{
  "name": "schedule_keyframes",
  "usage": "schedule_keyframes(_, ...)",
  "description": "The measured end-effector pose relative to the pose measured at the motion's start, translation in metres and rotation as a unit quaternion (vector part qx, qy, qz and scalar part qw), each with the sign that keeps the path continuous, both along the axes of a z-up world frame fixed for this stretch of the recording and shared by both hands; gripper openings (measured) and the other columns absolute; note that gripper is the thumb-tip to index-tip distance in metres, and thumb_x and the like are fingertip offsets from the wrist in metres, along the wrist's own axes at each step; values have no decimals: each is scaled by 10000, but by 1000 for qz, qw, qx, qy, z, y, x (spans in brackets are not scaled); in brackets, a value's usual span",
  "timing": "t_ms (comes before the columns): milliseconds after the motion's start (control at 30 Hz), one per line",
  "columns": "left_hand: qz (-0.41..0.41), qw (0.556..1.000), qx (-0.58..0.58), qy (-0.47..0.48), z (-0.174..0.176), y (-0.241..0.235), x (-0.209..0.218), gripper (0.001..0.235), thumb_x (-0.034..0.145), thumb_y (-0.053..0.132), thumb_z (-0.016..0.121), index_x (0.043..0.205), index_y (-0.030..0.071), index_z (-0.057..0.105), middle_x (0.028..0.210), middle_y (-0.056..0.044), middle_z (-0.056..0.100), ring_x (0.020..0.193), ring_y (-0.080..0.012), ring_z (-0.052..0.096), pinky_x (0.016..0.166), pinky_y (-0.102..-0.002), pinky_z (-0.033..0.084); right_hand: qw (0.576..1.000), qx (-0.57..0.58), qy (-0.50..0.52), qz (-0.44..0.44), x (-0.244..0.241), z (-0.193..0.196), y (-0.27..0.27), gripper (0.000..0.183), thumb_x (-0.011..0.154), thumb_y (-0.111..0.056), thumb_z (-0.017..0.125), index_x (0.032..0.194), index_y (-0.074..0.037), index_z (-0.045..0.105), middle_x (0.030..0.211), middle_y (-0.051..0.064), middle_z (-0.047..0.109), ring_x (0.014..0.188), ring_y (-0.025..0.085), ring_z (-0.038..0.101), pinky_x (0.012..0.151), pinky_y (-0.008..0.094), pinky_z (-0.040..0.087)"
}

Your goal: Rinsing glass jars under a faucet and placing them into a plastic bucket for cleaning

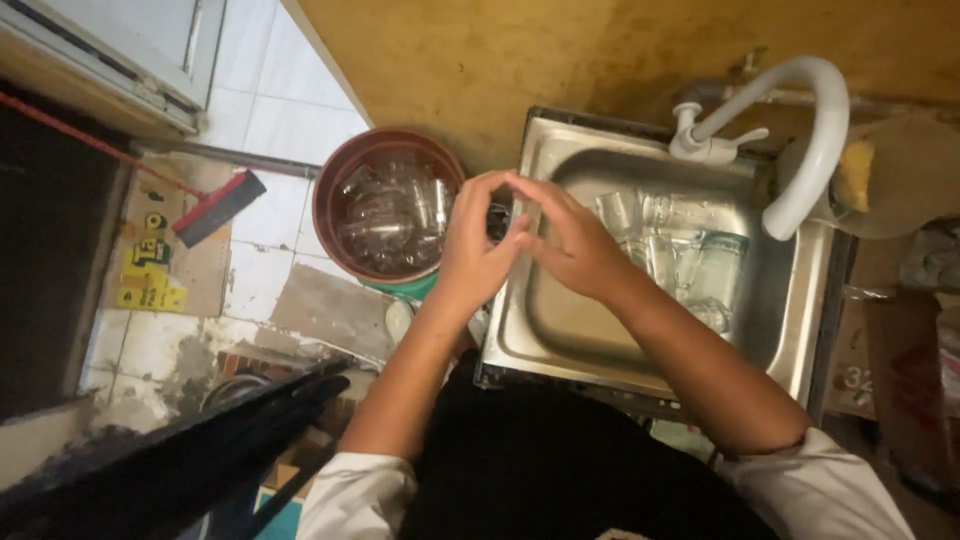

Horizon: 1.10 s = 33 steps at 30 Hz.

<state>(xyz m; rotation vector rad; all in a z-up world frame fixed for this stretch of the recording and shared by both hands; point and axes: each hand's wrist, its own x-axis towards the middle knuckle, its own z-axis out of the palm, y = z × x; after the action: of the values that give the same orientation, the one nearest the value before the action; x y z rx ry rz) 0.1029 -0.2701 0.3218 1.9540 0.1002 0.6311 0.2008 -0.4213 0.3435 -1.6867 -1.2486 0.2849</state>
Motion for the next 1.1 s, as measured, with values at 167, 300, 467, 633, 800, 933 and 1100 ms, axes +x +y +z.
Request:
schedule_keyframes(167, -4, 999, 41, 27, 4, -39, 19, 424, 949, 153, 715, 1331, 68, 550, 1273, -140, 574, 1257, -390, 564, 1092, -507, 420, 999, -33, 3, -30, 9, -1, -44, 576, 1027, -255, 620, 1520, -9, 451, 1399, 234, 551, 1273, 420, 580, 1069, 522, 461)
schedule_keyframes(300, -42, 996, 74, 39, -4, -67, 46, 444, 933, 173, 728, 1334, 91, 554, 1284, -128, 563, 1262, -389, 558, 1096, -520, 417, 996, -25, -20, -83, 25, -19, -84, 584, 1015, -211, 654, 1535, -34, 456, 1444, 187, 534, 1301, 367, 573, 1088, 476, 450)
schedule_keyframes(467, -76, 990, 101, 64, -21, -102, 67, 488, 928, 191, 722, 1376, 122, 542, 1312, -121, 564, 1291, -401, 542, 1093, -533, 408, 990, -53, -11, -132, 31, -28, -126, 577, 1039, -210, 619, 1559, -48, 427, 1465, 182, 519, 1336, 355, 543, 1117, 493, 424)
schedule_keyframes(633, -83, 978, 186, 47, -26, -130, 75, 563, 963, 147, 703, 1475, 102, 472, 1493, -216, 458, 1450, -514, 355, 1180, -626, 299, 982, -76, -90, -149, 38, -41, -155, 622, 1009, -164, 663, 1552, 1, 409, 1458, 249, 498, 1342, 435, 513, 1123, 549, 409)
schedule_keyframes(800, -71, 928, 339, 136, -76, -147, 85, 729, 953, 184, 722, 1593, 128, 377, 1710, -167, 145, 1569, -457, 107, 1232, -675, 172, 920, -206, -259, -209, 45, -107, -176, 696, 993, -346, 670, 1576, -73, 407, 1525, 249, 435, 1408, 479, 420, 1040, 611, 414)
schedule_keyframes(933, -99, 893, 362, 248, -97, -159, 80, 847, 971, 321, 736, 1648, 165, 251, 1712, -203, 79, 1555, -501, 17, 1232, -690, 52, 911, -298, -196, -206, 34, -124, -181, 685, 1006, -377, 633, 1596, -131, 389, 1615, 282, 327, 1474, 533, 289, 1090, 706, 306)
schedule_keyframes(1100, -156, 842, 321, 404, -115, -158, 76, 906, 1019, 529, 575, 1667, 290, -12, 1715, -179, -103, 1548, -467, -140, 1222, -666, -84, 898, -337, -210, -189, 37, -174, -188, 725, 959, -512, 614, 1597, -264, 376, 1692, 224, 165, 1507, 487, 224, 1140, 783, 161)
